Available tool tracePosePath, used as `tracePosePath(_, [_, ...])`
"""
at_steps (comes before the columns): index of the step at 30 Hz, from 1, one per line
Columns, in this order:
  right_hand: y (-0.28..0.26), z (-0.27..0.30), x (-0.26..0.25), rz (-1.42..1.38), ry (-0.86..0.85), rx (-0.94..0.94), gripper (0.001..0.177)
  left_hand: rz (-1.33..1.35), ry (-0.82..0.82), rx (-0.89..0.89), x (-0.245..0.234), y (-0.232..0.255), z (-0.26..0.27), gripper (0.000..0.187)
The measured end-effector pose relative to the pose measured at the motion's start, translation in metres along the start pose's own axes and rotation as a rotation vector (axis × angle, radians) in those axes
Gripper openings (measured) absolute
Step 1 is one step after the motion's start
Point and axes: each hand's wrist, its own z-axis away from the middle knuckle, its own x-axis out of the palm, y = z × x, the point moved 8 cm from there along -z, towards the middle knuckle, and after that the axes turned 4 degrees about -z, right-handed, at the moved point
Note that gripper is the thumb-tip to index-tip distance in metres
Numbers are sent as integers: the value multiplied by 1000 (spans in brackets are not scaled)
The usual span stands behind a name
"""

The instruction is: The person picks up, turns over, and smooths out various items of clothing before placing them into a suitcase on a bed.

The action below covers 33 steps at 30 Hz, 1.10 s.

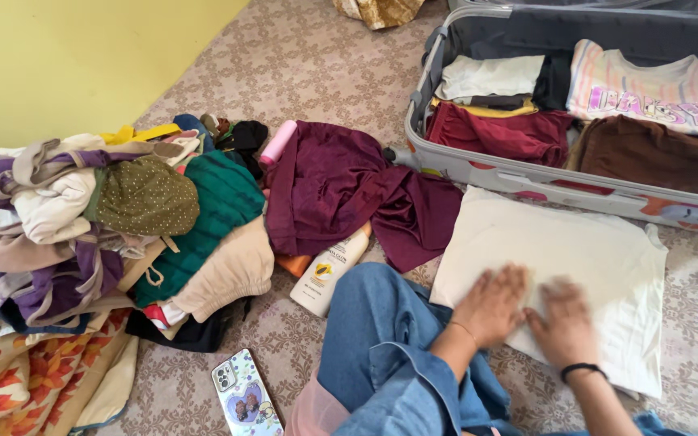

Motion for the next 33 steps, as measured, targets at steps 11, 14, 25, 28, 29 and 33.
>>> tracePosePath(11, [35, -6, -39, 74, -313, 378, 94, 152, 13, -560, -19, -66, 9, 80])
tracePosePath(14, [87, 1, -35, 105, -289, 547, 98, 118, 64, -707, -25, -93, 16, 81])
tracePosePath(25, [61, 7, -29, -25, 151, 314, 79, -17, 140, -112, 6, -7, -1, 63])
tracePosePath(28, [-6, -4, -8, -267, -2, -58, 55, -15, -26, 129, 14, 33, 6, 60])
tracePosePath(29, [-8, 0, -9, -225, -27, -30, 58, -11, -114, 109, 16, 30, 7, 64])
tracePosePath(33, [2, 5, -18, -99, -144, 67, 68, 100, -111, -90, 4, 1, 5, 69])
